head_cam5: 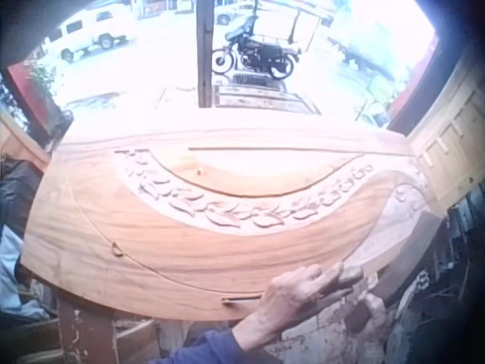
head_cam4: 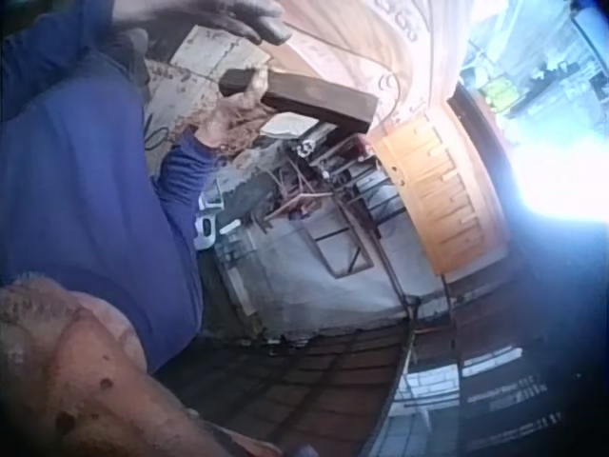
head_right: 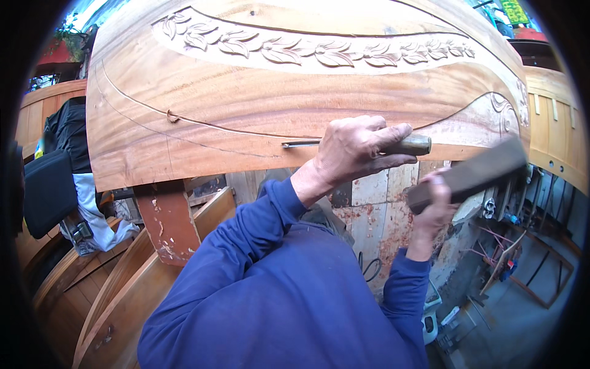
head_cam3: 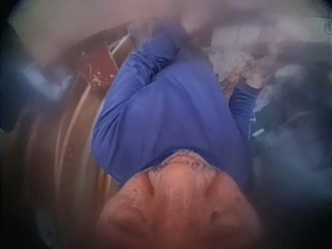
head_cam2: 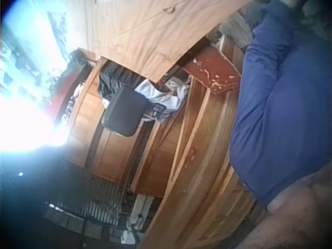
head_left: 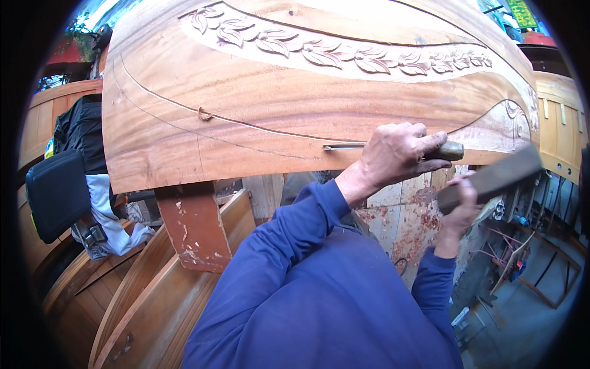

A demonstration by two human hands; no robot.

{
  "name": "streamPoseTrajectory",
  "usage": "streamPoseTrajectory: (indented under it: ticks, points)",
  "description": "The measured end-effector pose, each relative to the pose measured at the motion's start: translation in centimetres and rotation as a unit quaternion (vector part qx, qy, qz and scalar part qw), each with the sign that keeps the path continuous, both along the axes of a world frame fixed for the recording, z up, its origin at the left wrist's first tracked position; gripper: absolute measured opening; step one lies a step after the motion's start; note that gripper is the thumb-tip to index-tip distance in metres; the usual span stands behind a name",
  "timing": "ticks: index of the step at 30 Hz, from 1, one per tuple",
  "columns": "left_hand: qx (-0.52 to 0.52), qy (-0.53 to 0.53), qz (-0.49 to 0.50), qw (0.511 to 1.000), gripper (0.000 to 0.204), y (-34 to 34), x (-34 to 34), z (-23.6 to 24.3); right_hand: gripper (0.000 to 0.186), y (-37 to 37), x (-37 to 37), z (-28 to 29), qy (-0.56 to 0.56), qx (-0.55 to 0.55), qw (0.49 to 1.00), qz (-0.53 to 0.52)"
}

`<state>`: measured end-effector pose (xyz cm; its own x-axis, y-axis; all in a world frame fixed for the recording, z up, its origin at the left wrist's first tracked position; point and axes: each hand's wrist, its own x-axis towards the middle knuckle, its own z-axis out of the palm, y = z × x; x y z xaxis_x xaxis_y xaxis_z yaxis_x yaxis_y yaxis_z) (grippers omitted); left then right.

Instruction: The person uses a chisel and a wooden mallet to carve a decorative design into a wooden panel, striking the chisel with the mallet to remove wood along a curved line and then brushing away wood shavings.

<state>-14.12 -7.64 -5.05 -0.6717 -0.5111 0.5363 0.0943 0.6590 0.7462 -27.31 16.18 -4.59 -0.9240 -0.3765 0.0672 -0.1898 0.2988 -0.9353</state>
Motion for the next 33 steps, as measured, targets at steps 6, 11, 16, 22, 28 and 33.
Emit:
streamPoseTrajectory:
  ticks: [6, 11, 16, 22, 28, 33]
  points:
    - [0.002, -0.016, -0.017, 1.000, 0.052, -0.5, 0.8, 0.4, 0.039, 0.1, 0.6, 1.9, 0.021, 0.121, 0.991, 0.049]
    - [-0.007, -0.001, -0.008, 1.000, 0.052, -0.3, 0.6, 0.0, 0.031, -2.7, 3.0, 2.6, -0.128, -0.107, 0.985, -0.052]
    - [0.033, -0.011, -0.018, 0.999, 0.051, -0.9, 1.0, 0.3, 0.044, -0.4, 1.6, 1.5, -0.008, 0.163, 0.985, 0.062]
    - [0.016, 0.002, -0.007, 1.000, 0.052, -0.7, 1.2, 0.1, 0.037, -2.4, 2.8, 2.0, -0.042, -0.033, 0.999, -0.008]
    - [-0.003, -0.028, -0.031, 0.999, 0.051, -1.0, 2.2, 0.3, 0.048, 0.1, 2.0, 1.8, 0.001, 0.133, 0.989, 0.059]
    - [0.000, -0.012, -0.035, 0.999, 0.051, -0.8, 2.1, 0.1, 0.038, -3.2, 4.9, 3.2, -0.108, -0.138, 0.984, -0.039]
